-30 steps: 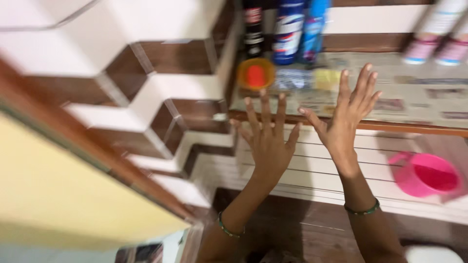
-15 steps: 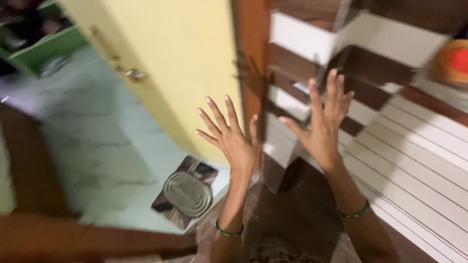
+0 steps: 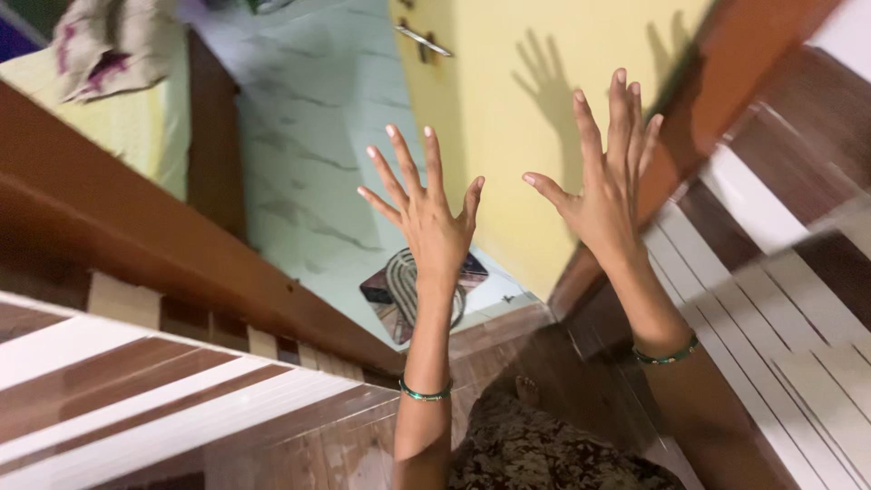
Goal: The person moves several bottles of soap and cleaning products from a bed to a bathroom shelf, then folds a towel and hangs it on a bathroom towel rack. The person handles multiple bottles and a towel, placing them in their intended locations.
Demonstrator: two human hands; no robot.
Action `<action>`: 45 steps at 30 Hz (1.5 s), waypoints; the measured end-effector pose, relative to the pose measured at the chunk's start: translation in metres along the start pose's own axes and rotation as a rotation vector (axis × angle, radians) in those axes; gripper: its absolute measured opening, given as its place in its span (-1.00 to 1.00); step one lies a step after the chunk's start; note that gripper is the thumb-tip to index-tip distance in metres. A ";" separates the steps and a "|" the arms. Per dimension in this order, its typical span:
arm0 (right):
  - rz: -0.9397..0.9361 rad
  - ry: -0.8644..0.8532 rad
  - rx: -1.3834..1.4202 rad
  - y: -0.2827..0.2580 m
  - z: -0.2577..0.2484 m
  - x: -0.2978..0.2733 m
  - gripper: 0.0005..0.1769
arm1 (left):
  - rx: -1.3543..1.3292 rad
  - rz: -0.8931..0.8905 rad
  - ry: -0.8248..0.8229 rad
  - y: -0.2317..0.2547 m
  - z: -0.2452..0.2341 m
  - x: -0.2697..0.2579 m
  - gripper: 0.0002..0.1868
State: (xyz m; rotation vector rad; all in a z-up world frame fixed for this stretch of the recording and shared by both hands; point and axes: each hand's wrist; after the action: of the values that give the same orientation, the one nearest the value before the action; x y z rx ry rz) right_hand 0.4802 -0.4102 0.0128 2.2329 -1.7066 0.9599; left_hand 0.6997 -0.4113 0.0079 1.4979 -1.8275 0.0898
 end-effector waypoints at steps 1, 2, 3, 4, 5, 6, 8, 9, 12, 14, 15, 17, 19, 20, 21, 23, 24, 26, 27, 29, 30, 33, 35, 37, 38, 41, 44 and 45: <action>-0.027 -0.009 0.015 -0.004 0.007 0.012 0.22 | 0.019 -0.023 -0.002 -0.008 -0.001 0.006 0.01; -0.054 -0.017 0.030 -0.008 0.015 0.024 0.23 | 0.037 -0.047 -0.003 -0.015 -0.003 0.011 0.02; -0.081 -0.027 0.042 -0.010 0.022 0.035 0.24 | 0.052 -0.071 -0.006 -0.021 -0.002 0.017 0.03; -0.103 -0.034 0.062 -0.012 0.028 0.046 0.23 | 0.065 -0.071 0.015 -0.028 0.000 0.025 0.03; -0.123 -0.047 0.081 -0.013 0.034 0.055 0.22 | 0.075 -0.074 0.030 -0.033 0.002 0.031 0.04; -0.143 -0.060 0.100 -0.014 0.040 0.064 0.21 | 0.086 -0.078 0.045 -0.038 0.004 0.036 0.05; -0.198 -0.046 0.113 -0.013 0.048 0.089 0.21 | 0.121 -0.079 0.093 -0.044 0.010 0.055 0.06; -0.220 -0.048 0.118 -0.011 0.051 0.097 0.21 | 0.134 -0.084 0.106 -0.045 0.014 0.059 0.06; -0.270 -0.070 0.145 -0.005 0.065 0.125 0.21 | 0.158 -0.125 0.096 -0.051 0.022 0.072 0.06; -0.308 -0.075 0.160 -0.002 0.075 0.145 0.21 | 0.185 -0.175 0.091 -0.057 0.024 0.081 0.05; -0.324 -0.082 0.170 -0.002 0.082 0.152 0.21 | 0.200 -0.204 0.082 -0.062 0.025 0.082 0.05; -0.332 -0.104 0.203 -0.004 0.096 0.166 0.19 | 0.217 -0.235 0.090 -0.071 0.024 0.084 0.05; -0.347 -0.121 0.244 -0.009 0.110 0.178 0.19 | 0.237 -0.261 0.099 -0.080 0.023 0.088 0.05; -0.359 -0.127 0.268 -0.012 0.118 0.183 0.18 | 0.247 -0.273 0.104 -0.085 0.022 0.090 0.05; -0.368 -0.127 0.288 -0.014 0.125 0.189 0.18 | 0.255 -0.277 0.112 -0.090 0.022 0.095 0.05; -0.397 -0.131 0.299 -0.018 0.139 0.199 0.16 | 0.288 -0.301 0.116 -0.101 0.024 0.103 0.06; -0.409 -0.132 0.302 -0.019 0.147 0.206 0.16 | 0.302 -0.311 0.118 -0.107 0.027 0.109 0.06; -0.410 -0.141 0.297 -0.018 0.162 0.219 0.14 | 0.300 -0.325 0.100 -0.120 0.036 0.123 0.07; -0.409 -0.146 0.295 -0.017 0.170 0.226 0.13 | 0.298 -0.332 0.090 -0.127 0.042 0.129 0.07; -0.391 -0.158 0.286 -0.013 0.187 0.240 0.10 | 0.299 -0.303 0.102 -0.143 0.057 0.145 0.07; -0.382 -0.162 0.282 -0.013 0.198 0.248 0.09 | 0.300 -0.286 0.110 -0.153 0.065 0.153 0.08; -0.376 -0.142 0.303 -0.013 0.233 0.273 0.05 | 0.283 -0.252 0.104 -0.185 0.089 0.185 0.07; -0.375 -0.128 0.303 -0.018 0.266 0.296 0.03 | 0.283 -0.221 0.111 -0.214 0.105 0.208 0.06; -0.393 -0.098 0.299 -0.026 0.304 0.326 0.00 | 0.272 -0.206 0.113 -0.251 0.119 0.235 0.07; -0.412 -0.077 0.295 -0.032 0.324 0.343 -0.01 | 0.260 -0.207 0.110 -0.273 0.125 0.249 0.07; -0.403 -0.068 0.314 -0.047 0.394 0.387 -0.03 | 0.275 -0.210 0.099 -0.346 0.148 0.287 0.07; -0.418 -0.073 0.331 -0.074 0.455 0.443 -0.03 | 0.290 -0.236 0.094 -0.414 0.156 0.334 0.07; -0.432 -0.083 0.334 -0.084 0.472 0.456 -0.03 | 0.288 -0.256 0.086 -0.433 0.157 0.344 0.08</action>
State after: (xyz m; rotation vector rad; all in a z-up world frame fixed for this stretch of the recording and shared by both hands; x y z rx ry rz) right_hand 0.8009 -0.9826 -0.0694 2.7263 -1.0694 1.1131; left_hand 0.9872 -0.9021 -0.0735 1.8860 -1.5896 0.2981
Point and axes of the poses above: each hand's wrist, its own x-axis towards the middle knuckle, its own z-axis out of the palm, y = z × x, and after that the axes turned 13 degrees about -y, right-handed
